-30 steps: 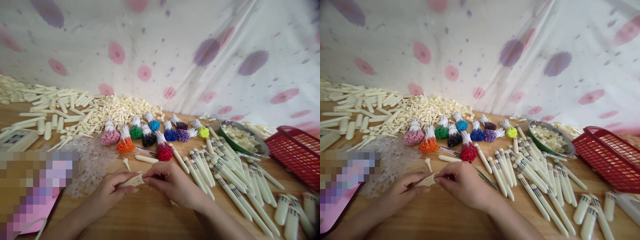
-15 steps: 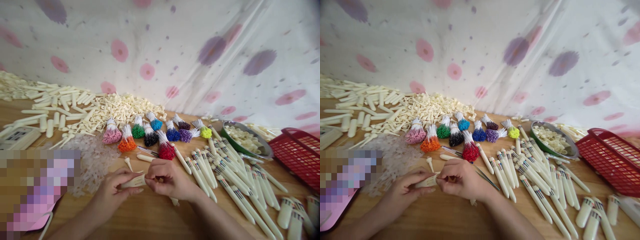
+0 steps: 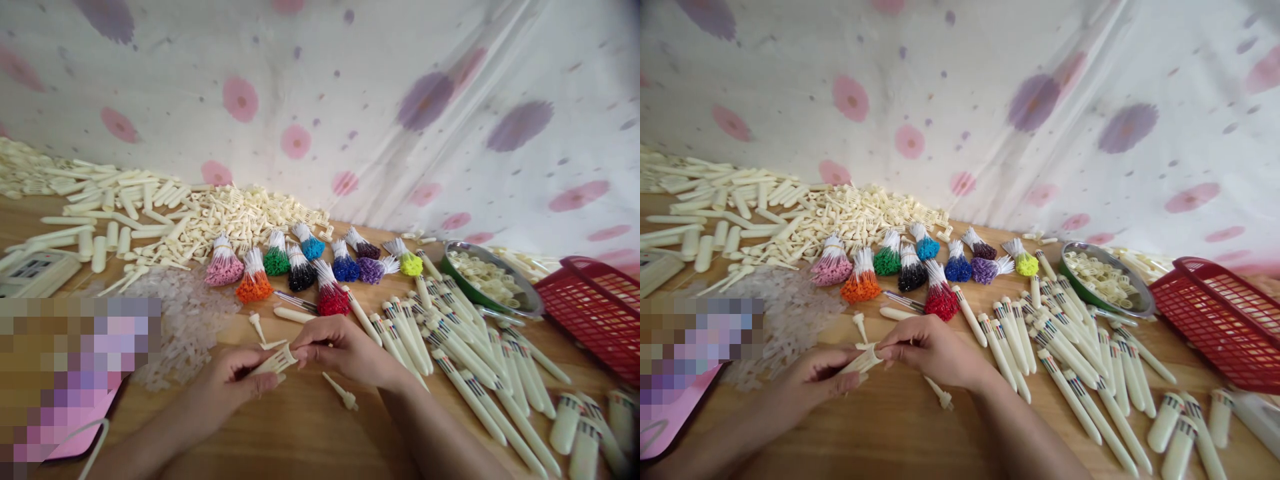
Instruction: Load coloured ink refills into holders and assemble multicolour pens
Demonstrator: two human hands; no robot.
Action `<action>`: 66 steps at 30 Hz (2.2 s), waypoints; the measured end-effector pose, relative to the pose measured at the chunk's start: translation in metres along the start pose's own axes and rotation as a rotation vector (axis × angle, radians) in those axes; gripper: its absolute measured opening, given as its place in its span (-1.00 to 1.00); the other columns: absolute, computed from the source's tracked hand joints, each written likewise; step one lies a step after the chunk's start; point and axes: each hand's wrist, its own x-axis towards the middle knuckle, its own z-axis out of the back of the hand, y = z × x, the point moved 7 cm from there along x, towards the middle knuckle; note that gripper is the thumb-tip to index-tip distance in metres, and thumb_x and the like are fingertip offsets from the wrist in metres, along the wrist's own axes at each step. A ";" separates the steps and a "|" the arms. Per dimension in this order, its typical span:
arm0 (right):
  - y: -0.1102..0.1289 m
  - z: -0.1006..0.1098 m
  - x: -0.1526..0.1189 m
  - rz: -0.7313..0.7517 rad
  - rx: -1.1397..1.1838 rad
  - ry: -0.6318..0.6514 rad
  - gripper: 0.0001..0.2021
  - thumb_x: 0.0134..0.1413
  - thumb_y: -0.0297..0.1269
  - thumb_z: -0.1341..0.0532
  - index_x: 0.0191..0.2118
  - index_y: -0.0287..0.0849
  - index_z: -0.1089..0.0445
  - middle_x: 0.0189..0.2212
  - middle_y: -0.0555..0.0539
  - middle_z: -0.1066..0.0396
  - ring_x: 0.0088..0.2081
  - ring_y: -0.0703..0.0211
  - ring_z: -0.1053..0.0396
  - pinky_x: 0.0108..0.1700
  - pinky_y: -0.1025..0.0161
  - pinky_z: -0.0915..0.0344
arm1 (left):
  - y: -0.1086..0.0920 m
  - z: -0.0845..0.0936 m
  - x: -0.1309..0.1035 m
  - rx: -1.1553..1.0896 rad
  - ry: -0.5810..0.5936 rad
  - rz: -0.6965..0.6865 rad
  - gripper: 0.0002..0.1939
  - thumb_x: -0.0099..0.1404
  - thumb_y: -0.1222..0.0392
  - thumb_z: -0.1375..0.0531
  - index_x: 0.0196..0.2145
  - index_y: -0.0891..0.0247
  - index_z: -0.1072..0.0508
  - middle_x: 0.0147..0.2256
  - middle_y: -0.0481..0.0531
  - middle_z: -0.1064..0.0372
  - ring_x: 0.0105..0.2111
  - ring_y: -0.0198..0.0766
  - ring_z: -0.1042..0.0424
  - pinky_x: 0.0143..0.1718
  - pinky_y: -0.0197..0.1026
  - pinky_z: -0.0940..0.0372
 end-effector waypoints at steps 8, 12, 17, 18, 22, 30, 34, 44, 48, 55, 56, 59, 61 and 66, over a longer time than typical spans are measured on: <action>0.010 0.001 -0.002 0.071 -0.163 0.071 -0.84 0.14 -0.37 -0.13 -0.29 -0.27 -0.47 -0.41 -0.07 -0.42 -0.37 0.30 -0.34 -0.29 0.40 -0.25 | -0.004 -0.006 0.000 -0.082 0.036 0.070 -0.70 0.12 0.00 -0.16 -0.32 0.25 -0.54 -0.43 -0.06 -0.36 -0.43 -0.28 -0.22 -0.40 -0.30 -0.10; 0.014 -0.001 -0.003 0.121 -0.178 0.119 -0.83 0.14 -0.41 -0.11 -0.32 -0.30 -0.46 -0.43 -0.08 -0.42 -0.38 0.31 -0.32 -0.29 0.41 -0.25 | -0.001 -0.010 -0.002 -0.154 0.051 0.148 -0.64 0.06 -0.04 -0.19 -0.30 0.27 -0.54 -0.46 -0.06 -0.33 -0.46 -0.30 -0.18 -0.45 -0.30 -0.07; 0.016 -0.003 -0.003 0.113 -0.137 0.148 -0.85 0.12 -0.39 -0.13 -0.35 -0.30 -0.44 -0.46 -0.06 -0.39 -0.41 0.33 -0.29 -0.33 0.41 -0.24 | 0.001 -0.014 -0.004 -0.204 0.062 0.197 -0.65 0.01 -0.05 -0.21 -0.41 0.31 -0.54 -0.56 -0.09 -0.24 -0.50 -0.32 -0.14 -0.46 -0.30 -0.04; 0.016 -0.004 -0.003 0.114 -0.144 0.160 -0.85 0.11 -0.38 -0.13 -0.35 -0.31 -0.44 -0.47 -0.06 -0.38 -0.43 0.33 -0.28 -0.34 0.42 -0.23 | 0.000 -0.014 -0.003 -0.221 0.060 0.188 -0.66 0.01 -0.05 -0.22 -0.41 0.30 -0.54 -0.55 -0.08 -0.26 -0.48 -0.31 -0.16 -0.44 -0.30 -0.06; 0.016 -0.005 -0.004 0.124 -0.280 0.163 -0.86 0.03 -0.47 -0.11 -0.36 -0.29 -0.42 -0.50 -0.01 -0.30 -0.48 0.36 -0.18 -0.43 0.42 -0.16 | 0.002 -0.015 -0.002 -0.239 0.033 0.185 -0.65 0.03 -0.05 -0.20 -0.35 0.27 -0.54 -0.50 -0.06 -0.32 -0.47 -0.30 -0.18 -0.43 -0.30 -0.06; 0.020 -0.008 -0.006 0.186 -0.377 0.138 -0.93 -0.06 -0.43 -0.15 -0.43 -0.24 -0.39 -0.56 0.03 -0.23 -0.49 0.33 -0.16 -0.45 0.41 -0.14 | 0.001 -0.015 -0.003 -0.202 0.030 0.161 -0.67 0.02 -0.06 -0.20 -0.43 0.28 -0.54 -0.56 -0.09 -0.28 -0.53 -0.34 -0.13 -0.48 -0.32 -0.03; 0.022 -0.008 -0.004 0.192 -0.391 0.160 -0.91 0.04 -0.40 -0.17 -0.44 -0.26 -0.39 -0.55 0.01 -0.25 -0.48 0.33 -0.18 -0.44 0.42 -0.13 | 0.003 -0.016 -0.003 -0.209 0.038 0.167 -0.68 0.03 -0.06 -0.20 -0.46 0.28 -0.52 -0.57 -0.11 -0.23 -0.53 -0.34 -0.11 -0.49 -0.32 -0.01; 0.017 -0.009 -0.006 0.206 -0.377 0.162 -0.88 0.07 -0.36 -0.18 -0.42 -0.27 -0.40 -0.54 -0.01 -0.27 -0.46 0.31 -0.21 -0.43 0.40 -0.13 | 0.008 -0.019 -0.002 -0.227 0.051 0.158 -0.68 0.04 -0.05 -0.21 -0.53 0.30 -0.49 -0.62 -0.14 -0.19 -0.55 -0.36 -0.13 -0.50 -0.33 0.00; 0.015 -0.009 -0.005 0.185 -0.364 0.117 -0.87 0.10 -0.37 -0.16 -0.32 -0.28 -0.44 -0.47 -0.05 -0.33 -0.41 0.29 -0.25 -0.38 0.39 -0.18 | 0.007 -0.013 -0.003 -0.200 0.011 0.159 -0.69 0.05 -0.04 -0.20 -0.43 0.26 -0.54 -0.55 -0.09 -0.31 -0.53 -0.33 -0.18 -0.47 -0.32 -0.09; 0.008 -0.005 -0.002 -0.040 -0.256 -0.005 -0.89 0.06 -0.38 -0.21 -0.29 -0.25 -0.47 -0.43 -0.04 -0.40 -0.41 0.29 -0.29 -0.35 0.38 -0.21 | 0.004 0.002 0.000 -0.013 -0.097 -0.021 -0.73 0.15 0.00 -0.17 -0.35 0.20 -0.57 -0.42 -0.02 -0.45 -0.36 -0.18 -0.35 -0.25 -0.21 -0.24; 0.008 -0.005 -0.003 -0.064 -0.237 -0.016 -0.88 0.05 -0.39 -0.21 -0.29 -0.25 -0.48 -0.44 -0.04 -0.40 -0.41 0.30 -0.29 -0.36 0.38 -0.20 | 0.004 0.002 0.000 -0.019 -0.099 -0.025 -0.73 0.15 0.01 -0.17 -0.33 0.20 -0.57 -0.39 -0.01 -0.47 -0.33 -0.16 -0.36 -0.21 -0.19 -0.24; 0.010 -0.005 -0.004 -0.088 -0.171 -0.038 -0.87 0.04 -0.41 -0.21 -0.28 -0.24 -0.49 -0.46 -0.02 -0.40 -0.44 0.32 -0.27 -0.40 0.40 -0.17 | 0.002 0.001 0.000 -0.058 -0.093 -0.029 -0.74 0.15 0.02 -0.18 -0.28 0.16 -0.57 -0.28 0.00 -0.51 -0.24 -0.12 -0.40 -0.13 -0.16 -0.25; 0.009 -0.005 -0.006 -0.096 -0.120 -0.055 -0.87 0.02 -0.41 -0.21 -0.29 -0.24 -0.49 -0.47 -0.01 -0.39 -0.46 0.34 -0.25 -0.42 0.41 -0.16 | 0.001 0.001 0.000 -0.088 -0.116 -0.037 -0.73 0.13 0.04 -0.20 -0.23 0.14 -0.56 -0.23 0.00 -0.52 -0.19 -0.10 -0.41 -0.10 -0.15 -0.25; -0.010 -0.002 -0.005 -0.197 0.104 -0.117 -0.86 -0.05 -0.34 -0.26 -0.32 -0.26 -0.47 -0.54 0.03 -0.35 -0.55 0.39 -0.19 -0.50 0.42 -0.13 | 0.013 0.009 -0.001 -0.132 -0.278 0.032 -0.60 0.06 0.03 -0.24 -0.13 0.17 -0.48 -0.21 0.03 -0.51 -0.21 -0.10 -0.44 -0.17 -0.15 -0.31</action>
